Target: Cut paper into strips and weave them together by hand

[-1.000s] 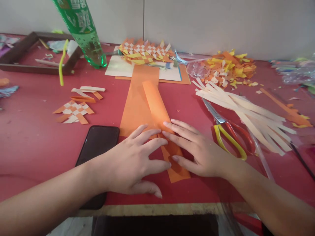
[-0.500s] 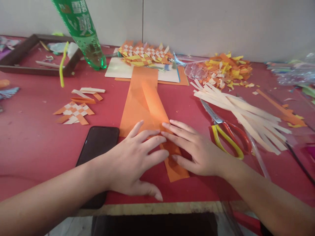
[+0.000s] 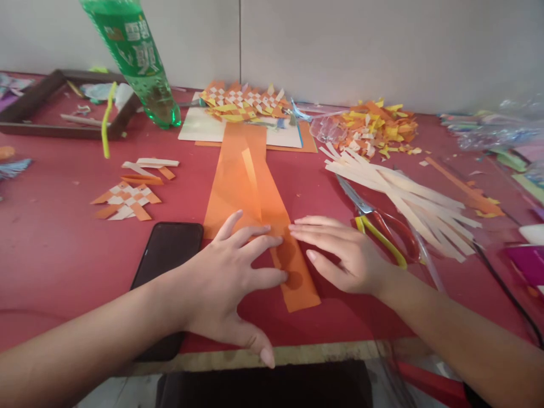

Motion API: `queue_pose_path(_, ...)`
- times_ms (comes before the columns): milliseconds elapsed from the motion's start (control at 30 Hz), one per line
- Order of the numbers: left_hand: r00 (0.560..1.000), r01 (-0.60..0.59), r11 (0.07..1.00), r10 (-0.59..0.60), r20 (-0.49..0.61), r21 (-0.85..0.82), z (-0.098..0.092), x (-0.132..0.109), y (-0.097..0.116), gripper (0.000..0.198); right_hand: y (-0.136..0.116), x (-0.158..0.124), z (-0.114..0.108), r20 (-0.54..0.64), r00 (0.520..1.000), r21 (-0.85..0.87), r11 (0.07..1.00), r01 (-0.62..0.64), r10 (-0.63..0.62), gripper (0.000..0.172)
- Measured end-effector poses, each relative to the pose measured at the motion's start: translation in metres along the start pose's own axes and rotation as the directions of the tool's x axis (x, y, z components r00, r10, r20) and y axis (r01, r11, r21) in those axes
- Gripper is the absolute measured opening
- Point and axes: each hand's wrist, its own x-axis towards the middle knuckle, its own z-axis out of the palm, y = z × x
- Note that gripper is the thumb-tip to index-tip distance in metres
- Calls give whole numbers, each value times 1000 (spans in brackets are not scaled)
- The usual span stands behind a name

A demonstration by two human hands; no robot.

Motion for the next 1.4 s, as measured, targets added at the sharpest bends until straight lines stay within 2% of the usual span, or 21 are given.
queue_pose_path(100,1000,12,1000,-12,15,3,0,0,0,77,-3,1,-4,-18,996,-37,996,82,-82,31)
queue_pose_path(233,1000,16,1000,-16,15,3,0,-1,0,77,-7,-5,-12,18,987,-36,986,163,-163,31)
queue_pose_path(533,1000,9,1000,-9,-4,7,1,1,-1,76,-22,-37,-26,146,973,78,982,169,-179,43)
queue_pose_path(700,1000,-6,999,6,-12,39,3,0,-1,74,-25,-51,-24,132,968,117,973,197,-212,51)
queue_pose_path(833,998,-55,996,57,-24,76,2,-1,-3,73,-31,-57,-20,69,961,121,958,259,-268,46)
queue_pose_path(933,996,-82,993,84,-13,86,0,-1,-4,72,-34,-48,-18,-79,987,9,990,140,-139,38)
queue_pose_path(1033,992,-129,990,129,1,61,0,-1,0,71,-33,-27,-15,-159,987,-98,995,-13,-3,37)
queue_pose_path(1133,981,-194,981,194,-11,-3,5,0,4,73,-27,-3,-11,-121,992,-190,981,-44,21,39)
queue_pose_path(1233,971,-234,970,231,-55,-64,11,0,5,75,-19,14,-6,-16,999,-255,966,-40,37,41)
queue_pose_path(1400,966,-256,959,248,-75,-125,13,2,2,69,-7,26,6,85,993,-317,947,-46,76,43)
